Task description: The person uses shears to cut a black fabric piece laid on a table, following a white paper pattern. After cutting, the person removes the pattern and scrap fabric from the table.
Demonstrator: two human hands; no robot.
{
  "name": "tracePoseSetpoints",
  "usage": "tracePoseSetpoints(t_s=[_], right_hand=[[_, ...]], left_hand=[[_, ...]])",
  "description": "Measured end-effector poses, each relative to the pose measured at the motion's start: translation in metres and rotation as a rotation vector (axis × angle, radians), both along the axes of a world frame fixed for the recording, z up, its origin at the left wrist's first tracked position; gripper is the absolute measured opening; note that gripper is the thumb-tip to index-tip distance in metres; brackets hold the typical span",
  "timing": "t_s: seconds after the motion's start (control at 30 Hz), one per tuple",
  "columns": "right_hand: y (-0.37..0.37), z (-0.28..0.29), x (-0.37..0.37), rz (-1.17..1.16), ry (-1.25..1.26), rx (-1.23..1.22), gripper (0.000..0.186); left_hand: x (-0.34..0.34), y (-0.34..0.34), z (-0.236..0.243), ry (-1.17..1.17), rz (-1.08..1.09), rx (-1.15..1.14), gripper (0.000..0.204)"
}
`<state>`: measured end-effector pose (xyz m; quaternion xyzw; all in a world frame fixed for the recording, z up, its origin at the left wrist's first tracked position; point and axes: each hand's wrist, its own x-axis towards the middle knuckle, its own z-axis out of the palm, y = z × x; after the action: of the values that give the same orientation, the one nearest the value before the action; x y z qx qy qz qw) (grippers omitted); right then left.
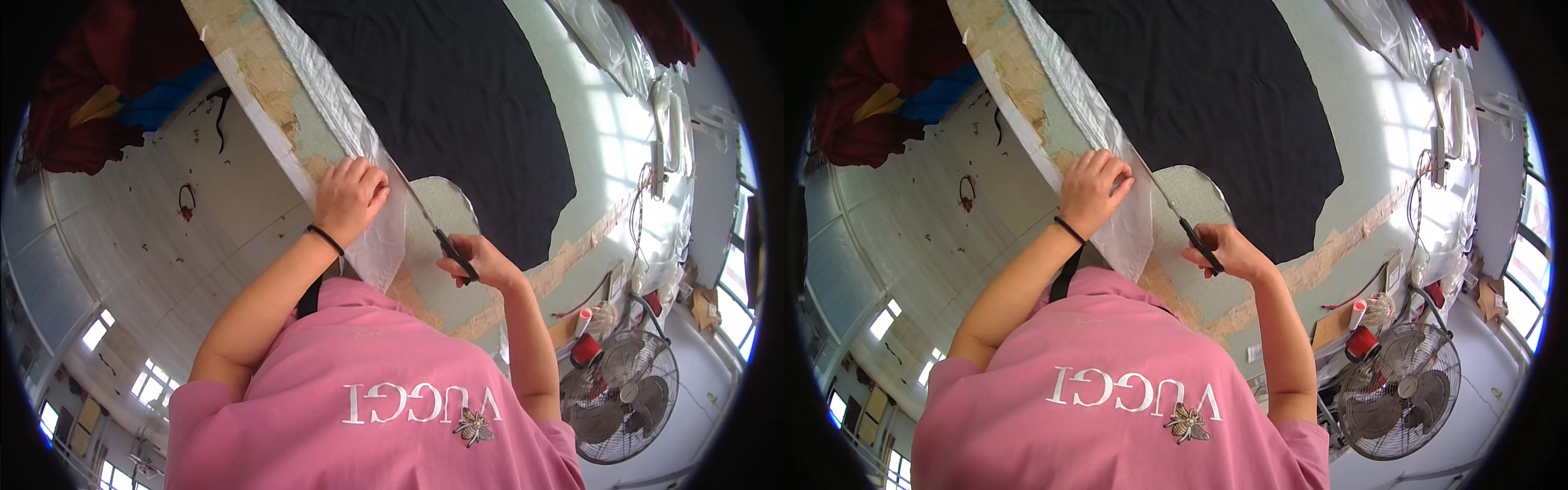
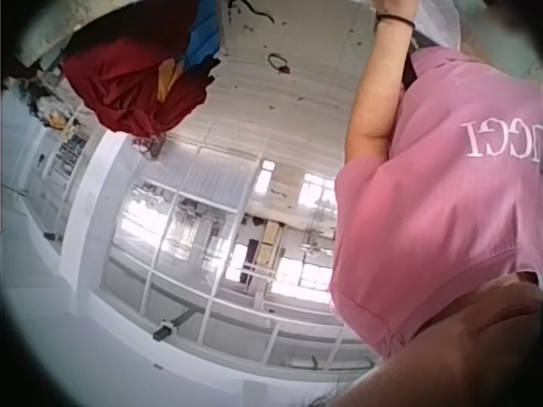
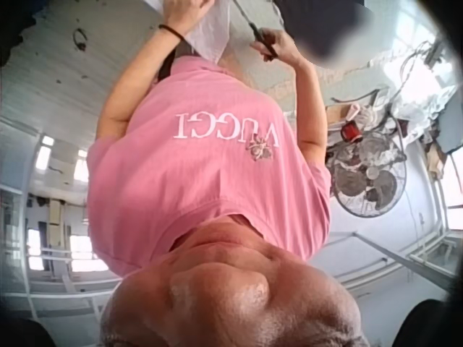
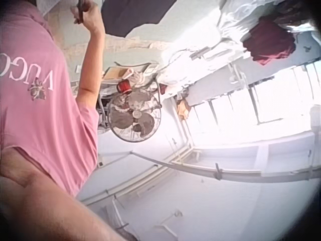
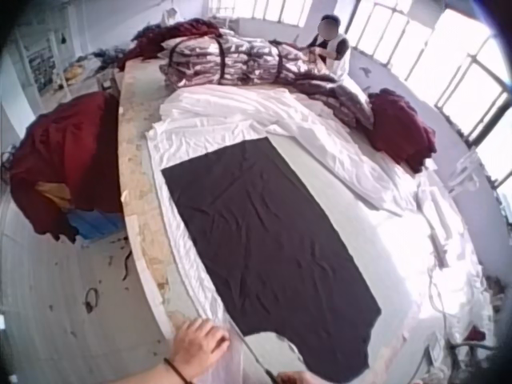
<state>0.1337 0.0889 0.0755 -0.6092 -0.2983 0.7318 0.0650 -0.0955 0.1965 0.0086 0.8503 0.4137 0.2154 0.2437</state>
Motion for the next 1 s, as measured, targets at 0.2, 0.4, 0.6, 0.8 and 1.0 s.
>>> tracePoseSetpoints(t_s=[0.2, 0.4, 0.6, 0.8, 1.0], right_hand=[[0.012, 0.002, -0.006, 0.028, 0.0, 0.036, 0.033], [0.014, -0.006, -0.006, 0.013, -0.019, 0.045, 0.033], [0.02, -0.001, -0.011, 0.02, -0.01, 0.026, 0.033], [0.033, 0.0, -0.02, 0.008, -0.008, 0.067, 0.033], [0.034, -0.002, -0.019, -0.004, -0.004, 0.047, 0.031]], left_hand=[[0.0, 0.0, -0.003, 0.004, -0.005, 0.013, 0.019], [0.0, 0.0, -0.001, 0.001, -0.003, 0.004, 0.019], [0.001, 0.0, -0.002, -0.013, 0.011, 0.003, 0.017], [0.001, -0.001, 0.0, 0.006, 0.013, 0.01, 0.018], [0.0, -0.001, -0.001, -0.017, 0.021, 0.009, 0.017]])
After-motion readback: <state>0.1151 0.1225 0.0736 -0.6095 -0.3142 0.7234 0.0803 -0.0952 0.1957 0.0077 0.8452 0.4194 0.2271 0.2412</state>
